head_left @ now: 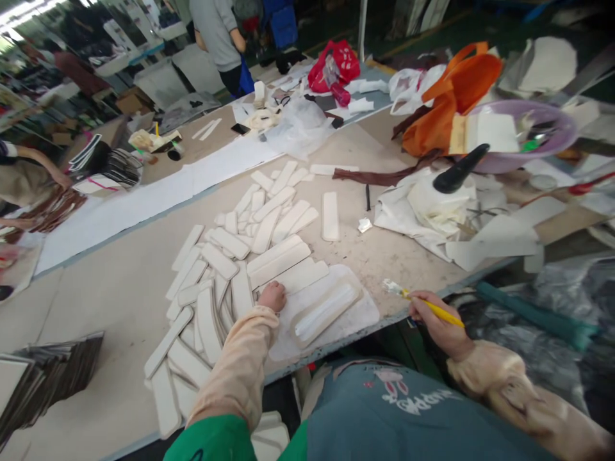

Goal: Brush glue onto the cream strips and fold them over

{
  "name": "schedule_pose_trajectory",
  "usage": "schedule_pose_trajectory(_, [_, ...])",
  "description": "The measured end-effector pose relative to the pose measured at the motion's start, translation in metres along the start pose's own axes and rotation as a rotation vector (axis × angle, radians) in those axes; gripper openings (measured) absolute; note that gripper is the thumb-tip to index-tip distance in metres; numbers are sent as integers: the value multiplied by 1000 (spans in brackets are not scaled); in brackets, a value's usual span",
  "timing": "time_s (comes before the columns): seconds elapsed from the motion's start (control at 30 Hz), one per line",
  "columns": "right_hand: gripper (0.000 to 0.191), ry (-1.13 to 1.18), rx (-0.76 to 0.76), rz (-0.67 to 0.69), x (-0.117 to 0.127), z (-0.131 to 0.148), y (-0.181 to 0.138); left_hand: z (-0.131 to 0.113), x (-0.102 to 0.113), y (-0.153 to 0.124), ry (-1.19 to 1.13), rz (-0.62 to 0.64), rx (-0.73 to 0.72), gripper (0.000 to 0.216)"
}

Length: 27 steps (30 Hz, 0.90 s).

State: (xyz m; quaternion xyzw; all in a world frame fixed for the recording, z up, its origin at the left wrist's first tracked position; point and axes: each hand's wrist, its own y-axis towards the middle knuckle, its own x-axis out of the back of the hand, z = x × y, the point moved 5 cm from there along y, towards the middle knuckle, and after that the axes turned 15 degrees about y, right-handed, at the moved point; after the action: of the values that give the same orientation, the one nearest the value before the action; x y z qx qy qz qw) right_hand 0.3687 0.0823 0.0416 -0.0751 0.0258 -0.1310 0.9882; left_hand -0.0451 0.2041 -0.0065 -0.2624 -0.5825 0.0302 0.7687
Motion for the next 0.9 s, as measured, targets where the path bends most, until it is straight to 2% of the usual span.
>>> schedule_pose_trajectory(0.33, [25,-50,92,7,-10,13,-3,22,29,-18,22,-49,145,24])
schedule_pose_trajectory(0.5, [24,-99,126,120,-27,16,2,17,26,-28,-22,-28,165,21])
schedule_pose_trajectory(0.67, [24,-100,141,145,-40,19,2,23,27,-36,-121,-44,244,22])
schedule_pose_trajectory(0.8, [25,-61,141,174,-47,19,2,36,45,-42,-254,-123,277,20])
schedule_pose_trajectory(0.9, [28,6,152,181,-56,24,8,32,63,-53,-367,-171,248,21])
